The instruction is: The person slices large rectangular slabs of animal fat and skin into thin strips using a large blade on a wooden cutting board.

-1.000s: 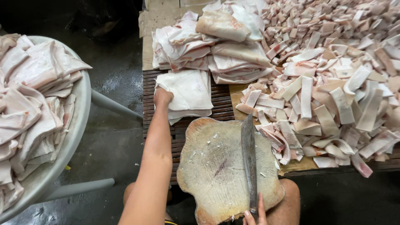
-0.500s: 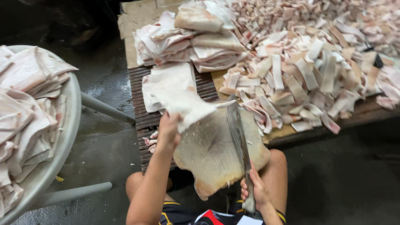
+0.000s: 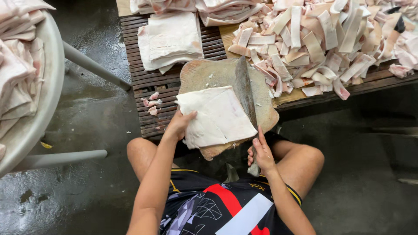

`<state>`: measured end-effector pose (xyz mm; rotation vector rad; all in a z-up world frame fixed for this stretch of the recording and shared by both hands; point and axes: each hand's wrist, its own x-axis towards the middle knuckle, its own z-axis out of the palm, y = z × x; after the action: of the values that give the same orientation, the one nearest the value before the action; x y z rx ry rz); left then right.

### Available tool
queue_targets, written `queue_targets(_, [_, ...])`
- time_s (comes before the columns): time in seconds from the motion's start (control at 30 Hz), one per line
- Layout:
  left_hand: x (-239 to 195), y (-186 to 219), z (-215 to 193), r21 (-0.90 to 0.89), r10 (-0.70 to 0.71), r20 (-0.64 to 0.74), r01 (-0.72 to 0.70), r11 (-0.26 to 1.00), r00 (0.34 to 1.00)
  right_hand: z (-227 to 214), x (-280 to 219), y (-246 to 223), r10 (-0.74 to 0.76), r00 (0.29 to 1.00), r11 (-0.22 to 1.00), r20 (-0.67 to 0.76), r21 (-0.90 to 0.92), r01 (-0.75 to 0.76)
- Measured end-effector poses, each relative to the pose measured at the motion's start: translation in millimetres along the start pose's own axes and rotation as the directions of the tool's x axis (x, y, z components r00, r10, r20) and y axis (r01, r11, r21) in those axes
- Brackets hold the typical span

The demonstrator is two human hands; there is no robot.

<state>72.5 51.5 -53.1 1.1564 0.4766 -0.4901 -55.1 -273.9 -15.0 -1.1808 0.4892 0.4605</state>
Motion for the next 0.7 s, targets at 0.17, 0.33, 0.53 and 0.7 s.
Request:
queue_targets(0.17, [19.7,-28.7,-8.6,0.031,0.141,-0.028,-0.14,0.99,0.99,14.6,-31.2,-18.4,-0.349,0.937,0.824,-0.019,-0.482,0.297])
queue_targets(0.33, [11.9,-21.7,-11.0,-0.092,0.166,-0.028,-0.168,0.982,0.986,35.5,-55.7,-21.4,-0.602,0.794,0.454,0.088,-0.78,0.43])
queue_targets(0.53, [2.8,5.2,-7.0,-0.069,0.236,0.032,-0.234,0.97,0.971,46.9,-27.5,-1.1,-0.64,0.74,0.164,0.208,-0.904,0.396])
queue_targets(0.7, [-2.8,10.9,-3.5,-0.034,0.24,0.009,-0.24,0.97,0.971,45.9,-75.0,-44.9,-0.436,0.899,0.799,0.045,-0.439,0.41])
